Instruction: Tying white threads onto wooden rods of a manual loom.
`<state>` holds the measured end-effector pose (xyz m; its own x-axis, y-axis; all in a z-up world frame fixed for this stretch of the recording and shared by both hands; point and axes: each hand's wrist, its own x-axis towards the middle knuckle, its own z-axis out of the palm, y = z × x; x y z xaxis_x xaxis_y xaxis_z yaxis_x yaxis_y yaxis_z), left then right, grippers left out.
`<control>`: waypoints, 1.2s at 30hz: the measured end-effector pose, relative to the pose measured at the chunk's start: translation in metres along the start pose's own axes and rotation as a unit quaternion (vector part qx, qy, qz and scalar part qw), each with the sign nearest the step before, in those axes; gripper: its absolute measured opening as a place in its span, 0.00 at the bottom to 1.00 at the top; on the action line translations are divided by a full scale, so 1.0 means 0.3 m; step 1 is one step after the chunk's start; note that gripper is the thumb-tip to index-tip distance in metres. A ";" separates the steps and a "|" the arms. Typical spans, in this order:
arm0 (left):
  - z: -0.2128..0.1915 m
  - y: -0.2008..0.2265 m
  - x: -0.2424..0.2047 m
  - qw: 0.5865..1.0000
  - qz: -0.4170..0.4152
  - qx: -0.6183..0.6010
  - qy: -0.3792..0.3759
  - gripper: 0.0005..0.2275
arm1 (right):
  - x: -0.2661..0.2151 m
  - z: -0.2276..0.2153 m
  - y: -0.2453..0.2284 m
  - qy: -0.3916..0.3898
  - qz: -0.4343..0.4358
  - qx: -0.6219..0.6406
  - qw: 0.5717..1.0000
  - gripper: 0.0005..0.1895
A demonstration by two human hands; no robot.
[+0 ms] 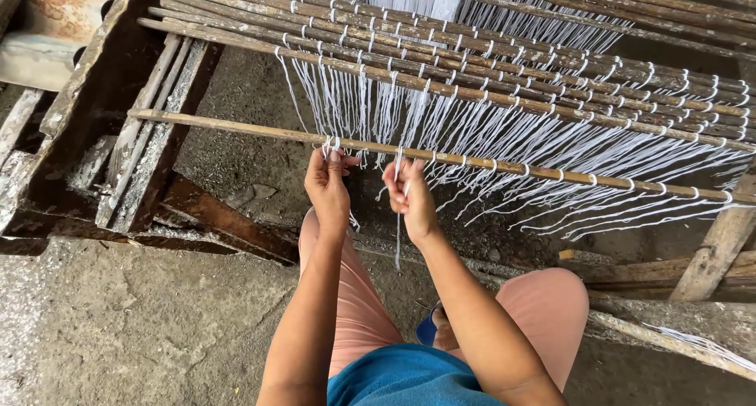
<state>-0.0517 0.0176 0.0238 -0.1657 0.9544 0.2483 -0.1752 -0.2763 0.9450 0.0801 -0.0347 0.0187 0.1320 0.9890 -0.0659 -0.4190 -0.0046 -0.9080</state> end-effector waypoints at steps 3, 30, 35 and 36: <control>0.006 0.019 0.001 1.000 -0.003 -0.027 0.012 0.08 | -0.025 -0.096 0.199 0.006 -0.025 -0.156 0.987 0.35; -0.090 -0.067 -0.059 0.996 0.077 -0.017 0.044 0.05 | 0.106 0.217 0.023 -0.022 -0.275 -0.343 0.898 0.03; -0.080 -0.001 -0.019 0.992 0.055 -0.081 0.077 0.07 | 0.023 0.222 -0.008 0.009 -0.158 -0.193 0.968 0.09; -0.081 0.016 -0.005 0.992 0.054 -0.081 0.076 0.07 | 0.009 0.225 -0.017 0.010 -0.158 -0.193 0.968 0.09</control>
<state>-0.0760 0.0120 0.0227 -0.3342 0.8937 0.2993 -0.3004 -0.4020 0.8650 0.0220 -0.0221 0.0510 0.2184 0.9470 0.2357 0.0125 0.2388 -0.9710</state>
